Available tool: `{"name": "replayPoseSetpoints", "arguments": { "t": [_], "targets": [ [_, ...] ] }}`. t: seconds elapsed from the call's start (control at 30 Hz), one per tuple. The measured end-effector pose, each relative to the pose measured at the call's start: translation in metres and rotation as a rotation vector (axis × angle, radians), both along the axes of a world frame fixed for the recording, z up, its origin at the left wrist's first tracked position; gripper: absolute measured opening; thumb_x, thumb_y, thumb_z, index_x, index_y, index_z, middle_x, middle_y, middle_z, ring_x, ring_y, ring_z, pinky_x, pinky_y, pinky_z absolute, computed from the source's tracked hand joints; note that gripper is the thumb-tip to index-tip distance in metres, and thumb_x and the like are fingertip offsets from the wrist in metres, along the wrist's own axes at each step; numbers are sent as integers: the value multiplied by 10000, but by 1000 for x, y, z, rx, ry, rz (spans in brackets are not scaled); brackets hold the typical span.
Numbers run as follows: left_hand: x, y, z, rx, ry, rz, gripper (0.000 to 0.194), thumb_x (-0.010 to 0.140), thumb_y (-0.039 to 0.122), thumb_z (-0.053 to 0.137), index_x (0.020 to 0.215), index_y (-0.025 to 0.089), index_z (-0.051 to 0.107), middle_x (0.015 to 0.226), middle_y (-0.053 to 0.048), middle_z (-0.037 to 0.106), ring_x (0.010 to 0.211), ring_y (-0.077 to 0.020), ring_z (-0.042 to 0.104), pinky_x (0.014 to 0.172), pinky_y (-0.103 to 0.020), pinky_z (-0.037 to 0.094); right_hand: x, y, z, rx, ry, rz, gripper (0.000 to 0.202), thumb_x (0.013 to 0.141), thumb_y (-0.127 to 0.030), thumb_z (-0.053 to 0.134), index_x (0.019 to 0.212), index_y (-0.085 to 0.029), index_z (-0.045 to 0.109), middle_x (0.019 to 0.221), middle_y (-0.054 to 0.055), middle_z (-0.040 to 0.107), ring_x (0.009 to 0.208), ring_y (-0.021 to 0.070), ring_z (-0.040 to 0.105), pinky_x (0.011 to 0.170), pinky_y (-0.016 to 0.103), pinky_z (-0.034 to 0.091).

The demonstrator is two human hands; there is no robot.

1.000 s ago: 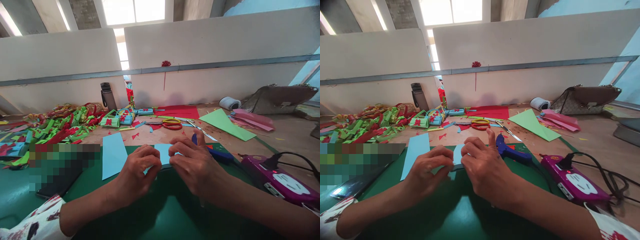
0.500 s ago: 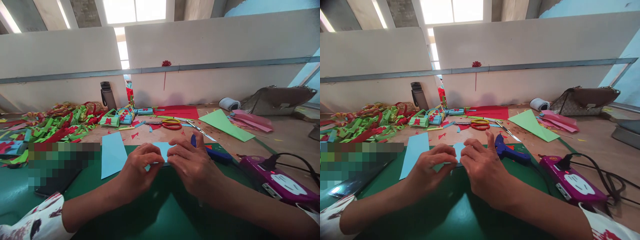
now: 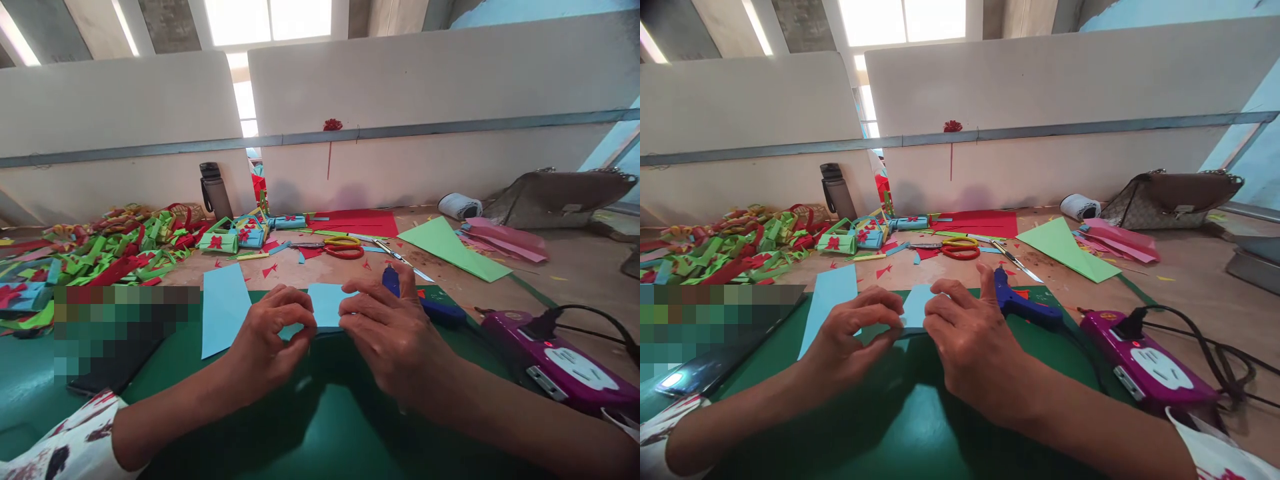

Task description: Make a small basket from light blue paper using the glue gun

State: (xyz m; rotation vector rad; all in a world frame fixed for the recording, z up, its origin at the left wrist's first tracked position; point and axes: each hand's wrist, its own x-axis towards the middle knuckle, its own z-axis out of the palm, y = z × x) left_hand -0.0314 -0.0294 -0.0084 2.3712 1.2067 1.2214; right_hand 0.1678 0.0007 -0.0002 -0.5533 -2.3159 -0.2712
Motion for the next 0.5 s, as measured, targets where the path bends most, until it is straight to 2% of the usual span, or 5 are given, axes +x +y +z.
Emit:
{"name": "replayPoseSetpoints", "arguments": {
  "t": [0.27, 0.5],
  "targets": [
    [0, 0, 0, -79, -30, 15, 181, 727, 5, 534, 723, 167, 614, 850, -16, 618, 796, -139, 575, 741, -272, 453, -1, -1, -2, 17, -9, -16, 196, 765, -6, 462, 728, -159, 578, 779, 3, 651, 988, 194, 560, 1040, 523, 120],
    [1, 0, 1, -84, -7, 23, 173, 741, 16, 521, 737, 167, 606, 850, -27, 623, 806, -156, 581, 744, -301, 462, -3, 0, -5, 23, -14, -37, 229, 730, 31, 436, 754, -135, 593, 811, 31, 668, 974, 205, 577, 1040, 560, 81]
  ]
}}
